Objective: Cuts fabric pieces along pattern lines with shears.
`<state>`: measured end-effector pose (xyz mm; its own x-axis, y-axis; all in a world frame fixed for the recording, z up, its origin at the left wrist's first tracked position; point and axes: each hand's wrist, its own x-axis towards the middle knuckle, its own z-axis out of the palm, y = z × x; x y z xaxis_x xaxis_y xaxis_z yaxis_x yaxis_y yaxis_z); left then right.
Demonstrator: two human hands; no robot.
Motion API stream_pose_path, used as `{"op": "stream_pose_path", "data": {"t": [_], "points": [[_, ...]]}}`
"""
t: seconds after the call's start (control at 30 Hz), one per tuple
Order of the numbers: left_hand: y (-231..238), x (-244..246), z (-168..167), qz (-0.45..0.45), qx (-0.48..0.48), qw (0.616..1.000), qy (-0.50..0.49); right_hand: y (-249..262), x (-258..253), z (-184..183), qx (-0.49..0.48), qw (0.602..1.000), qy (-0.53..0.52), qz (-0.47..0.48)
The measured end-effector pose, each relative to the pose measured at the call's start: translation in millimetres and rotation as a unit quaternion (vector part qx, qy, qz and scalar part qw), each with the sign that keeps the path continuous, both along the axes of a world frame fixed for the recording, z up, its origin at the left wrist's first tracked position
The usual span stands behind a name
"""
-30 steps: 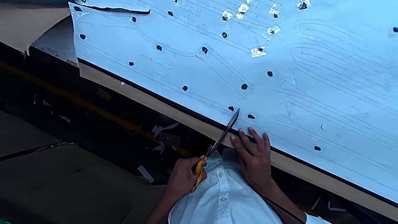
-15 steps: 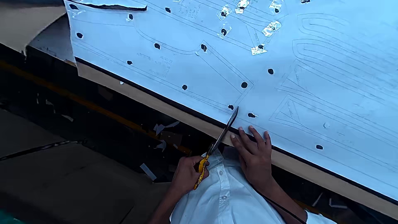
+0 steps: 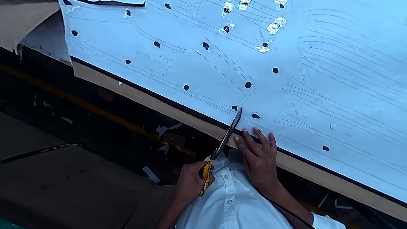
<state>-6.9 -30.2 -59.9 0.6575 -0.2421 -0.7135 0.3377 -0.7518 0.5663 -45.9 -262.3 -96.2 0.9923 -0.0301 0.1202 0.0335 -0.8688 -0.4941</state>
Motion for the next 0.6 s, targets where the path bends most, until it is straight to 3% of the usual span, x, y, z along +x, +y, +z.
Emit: {"op": "stream_pose_path", "data": {"t": [0.6], "points": [[-6.2, -34.2, -2.9, 0.042, -0.040, 0.997, -0.060, -6.3, 4.2, 5.7, -0.019, 1.000, 0.016, 0.012]]}}
